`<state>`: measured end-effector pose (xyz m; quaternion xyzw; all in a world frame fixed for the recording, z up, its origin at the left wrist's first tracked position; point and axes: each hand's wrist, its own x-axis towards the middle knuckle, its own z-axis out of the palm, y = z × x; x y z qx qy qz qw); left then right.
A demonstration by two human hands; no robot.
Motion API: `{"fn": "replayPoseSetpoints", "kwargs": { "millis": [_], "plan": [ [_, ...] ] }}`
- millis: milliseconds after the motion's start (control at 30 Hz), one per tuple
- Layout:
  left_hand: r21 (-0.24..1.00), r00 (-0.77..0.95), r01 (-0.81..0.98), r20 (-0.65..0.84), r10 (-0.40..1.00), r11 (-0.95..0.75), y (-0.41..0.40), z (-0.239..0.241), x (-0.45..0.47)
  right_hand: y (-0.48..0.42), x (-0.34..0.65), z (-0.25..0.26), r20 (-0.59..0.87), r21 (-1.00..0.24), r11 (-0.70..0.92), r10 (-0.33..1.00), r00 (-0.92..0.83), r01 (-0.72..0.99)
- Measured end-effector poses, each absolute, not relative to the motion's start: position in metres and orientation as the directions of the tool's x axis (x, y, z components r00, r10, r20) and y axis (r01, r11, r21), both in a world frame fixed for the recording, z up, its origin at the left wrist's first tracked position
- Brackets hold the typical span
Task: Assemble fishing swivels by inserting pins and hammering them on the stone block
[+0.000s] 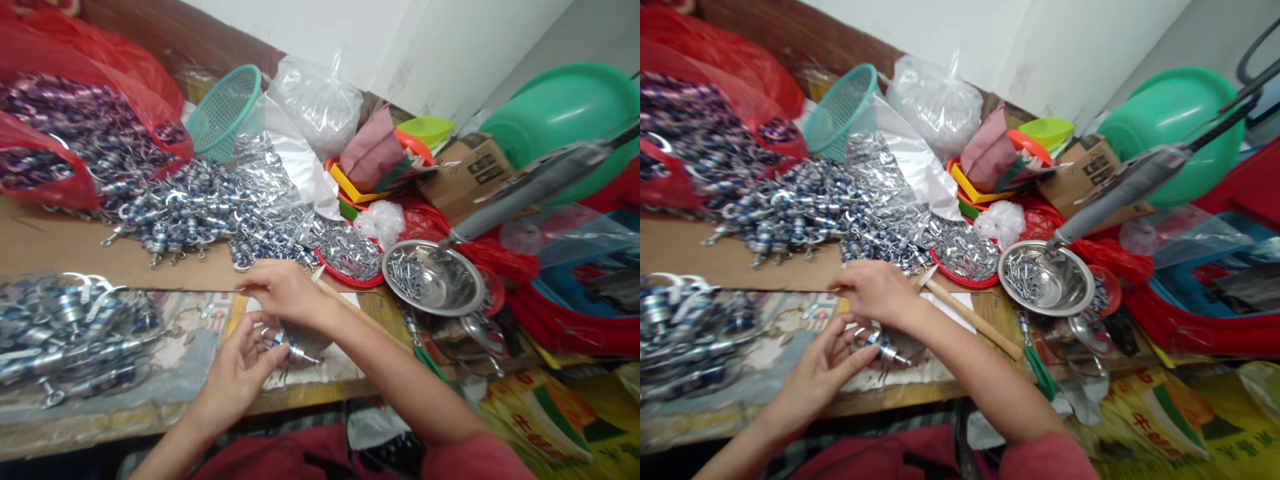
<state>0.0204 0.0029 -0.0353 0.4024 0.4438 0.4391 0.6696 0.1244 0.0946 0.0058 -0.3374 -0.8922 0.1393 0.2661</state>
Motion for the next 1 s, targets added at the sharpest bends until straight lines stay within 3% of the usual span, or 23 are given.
{"fn": "replayPoseSetpoints", "kwargs": {
  "millis": [33, 133, 333, 467, 633, 767, 833, 900, 1000],
  "plan": [
    [0.936, 0.215, -0.206, -0.243, 0.946, 0.287, 0.004, -0.035, 0.02, 0.107, 0.107, -0.001, 0.301, -0.342, 0.787, 0.61, -0.733, 0.514],
    [0.941, 0.227, -0.16, -0.257, 0.939, 0.296, 0.007, -0.033, 0.019, 0.129, 0.062, -0.024, 0.233, -0.289, 0.827, 0.549, -0.803, 0.482],
    [0.923, 0.256, -0.161, -0.304, 0.918, 0.351, 0.009, -0.029, 0.017, 0.135, 0.034, -0.042, 0.212, -0.361, 0.852, 0.472, -0.856, 0.38],
    [0.902, 0.259, -0.177, -0.342, 0.903, 0.393, 0.012, -0.032, 0.015, 0.132, 0.036, -0.034, 0.19, -0.41, 0.841, 0.458, -0.869, 0.353],
    [0.906, 0.355, -0.149, -0.326, 0.876, 0.397, 0.013, -0.03, 0.01, 0.136, 0.062, -0.007, 0.09, -0.283, 0.814, 0.548, -0.831, 0.507],
    [0.886, 0.424, -0.18, -0.322, 0.847, 0.427, 0.018, -0.029, 0.009, 0.123, 0.121, 0.013, 0.164, -0.352, 0.768, 0.614, -0.773, 0.535],
    [0.866, 0.463, -0.213, -0.318, 0.827, 0.452, 0.021, -0.031, 0.009, 0.105, 0.153, 0.015, 0.278, -0.51, 0.687, 0.701, -0.657, 0.517],
    [0.846, 0.517, -0.245, -0.3, 0.802, 0.474, 0.026, -0.034, 0.008, 0.08, 0.179, 0.008, 0.344, -0.582, 0.638, 0.755, -0.558, 0.505],
    [0.835, 0.572, -0.272, -0.26, 0.778, 0.479, 0.029, -0.038, 0.008, 0.044, 0.196, -0.008, 0.443, -0.545, 0.641, 0.768, -0.463, 0.541]
  ]
}}
